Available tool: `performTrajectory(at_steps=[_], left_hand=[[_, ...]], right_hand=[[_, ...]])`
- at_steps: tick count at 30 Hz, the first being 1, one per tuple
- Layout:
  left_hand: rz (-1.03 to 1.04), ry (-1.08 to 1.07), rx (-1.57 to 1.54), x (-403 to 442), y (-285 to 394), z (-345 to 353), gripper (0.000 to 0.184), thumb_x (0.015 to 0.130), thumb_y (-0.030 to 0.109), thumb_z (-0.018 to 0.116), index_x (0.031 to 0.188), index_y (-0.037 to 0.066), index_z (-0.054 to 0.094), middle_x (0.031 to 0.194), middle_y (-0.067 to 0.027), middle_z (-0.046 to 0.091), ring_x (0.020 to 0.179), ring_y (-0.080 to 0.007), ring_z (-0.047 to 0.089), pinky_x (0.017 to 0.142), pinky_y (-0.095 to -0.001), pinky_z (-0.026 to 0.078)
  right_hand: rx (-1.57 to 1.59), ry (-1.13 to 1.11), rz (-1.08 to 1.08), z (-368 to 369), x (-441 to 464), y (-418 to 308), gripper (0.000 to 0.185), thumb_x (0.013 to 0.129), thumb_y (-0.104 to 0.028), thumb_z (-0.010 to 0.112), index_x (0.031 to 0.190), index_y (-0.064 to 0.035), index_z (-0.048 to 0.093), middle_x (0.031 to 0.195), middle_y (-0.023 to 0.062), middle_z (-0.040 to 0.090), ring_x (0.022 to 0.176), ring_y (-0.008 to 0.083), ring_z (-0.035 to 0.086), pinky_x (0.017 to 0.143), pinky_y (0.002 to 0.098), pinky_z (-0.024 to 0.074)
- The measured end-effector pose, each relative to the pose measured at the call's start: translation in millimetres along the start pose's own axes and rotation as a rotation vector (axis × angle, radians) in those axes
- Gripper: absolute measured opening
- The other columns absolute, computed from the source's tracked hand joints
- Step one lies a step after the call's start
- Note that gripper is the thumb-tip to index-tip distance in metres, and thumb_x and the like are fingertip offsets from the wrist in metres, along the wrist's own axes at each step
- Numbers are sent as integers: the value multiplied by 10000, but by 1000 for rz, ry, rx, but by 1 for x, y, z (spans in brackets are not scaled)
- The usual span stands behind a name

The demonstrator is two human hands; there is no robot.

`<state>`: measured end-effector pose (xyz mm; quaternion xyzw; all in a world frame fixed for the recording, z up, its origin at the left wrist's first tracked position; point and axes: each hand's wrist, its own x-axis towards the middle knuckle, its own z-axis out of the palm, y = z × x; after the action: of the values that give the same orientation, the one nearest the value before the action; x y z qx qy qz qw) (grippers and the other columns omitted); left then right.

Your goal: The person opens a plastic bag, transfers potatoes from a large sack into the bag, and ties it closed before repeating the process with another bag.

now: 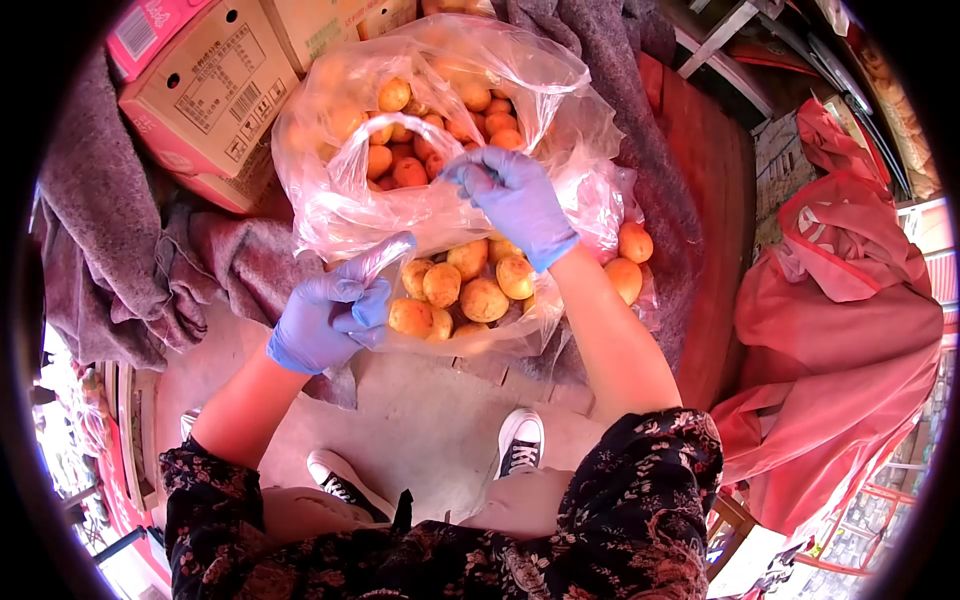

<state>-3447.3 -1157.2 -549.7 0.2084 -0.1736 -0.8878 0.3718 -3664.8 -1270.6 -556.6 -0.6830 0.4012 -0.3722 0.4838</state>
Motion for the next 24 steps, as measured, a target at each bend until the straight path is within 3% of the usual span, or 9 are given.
performTrajectory(at_steps=[3,5,8,9,11,14,17,19,24], left_hand=[[-25,41,-1,3,0,3,669,753,135,572,1367,105,308,595,7,369,448,-72,267,460,-205,253],[-54,95,-22,7,0,7,654,754,133,568,1360,107,322,592,2,384,433,-69,264,457,-202,256],[-62,4,33,7,2,0,651,761,150,562,1363,107,319,589,-3,398,413,-70,265,457,-201,256],[-62,7,44,5,3,-1,649,763,160,564,1362,106,319,589,-5,402,411,-72,269,456,-203,259],[-62,8,65,3,6,-1,647,768,182,566,1362,102,321,590,-9,410,407,-76,277,455,-206,263],[-65,9,116,3,8,-7,639,778,220,568,1357,92,330,581,-9,407,406,-81,276,452,-215,270],[-61,1,129,1,9,-11,628,788,232,565,1347,57,338,574,-8,405,407,-81,276,447,-212,269],[-68,-31,119,-1,11,-17,595,808,189,547,1336,35,321,612,-5,425,455,-75,300,462,-200,256],[-76,-32,115,-6,12,-23,565,824,160,523,1323,2,310,630,-2,433,481,-70,312,464,-193,246]], right_hand=[[-215,-26,-349,31,62,29,158,875,-97,504,942,-6,615,878,58,642,801,127,599,740,248,477],[-443,101,-465,55,96,59,168,850,-83,519,964,-5,615,886,81,639,813,128,595,740,247,465],[199,164,9,63,130,63,200,826,-91,521,978,3,610,891,115,641,812,195,611,744,282,466],[-188,166,21,55,135,57,242,817,-147,522,988,-10,626,947,144,642,862,260,617,748,321,469],[-942,-194,119,49,146,61,294,821,-223,508,991,-23,641,1010,154,632,945,296,599,776,349,469],[-1284,-133,167,50,146,63,366,800,-325,524,999,-46,654,1022,148,633,994,283,590,816,359,467],[-1438,-372,335,27,146,61,441,776,-375,538,1076,-63,622,1112,159,593,1049,297,559,884,379,440],[-1559,-155,393,15,132,65,517,757,-389,561,1163,-68,566,1219,186,515,1117,317,506,928,391,407],[-1332,-446,422,-29,133,77,535,733,-418,557,1170,-110,555,1258,191,475,1172,326,452,959,384,379]])
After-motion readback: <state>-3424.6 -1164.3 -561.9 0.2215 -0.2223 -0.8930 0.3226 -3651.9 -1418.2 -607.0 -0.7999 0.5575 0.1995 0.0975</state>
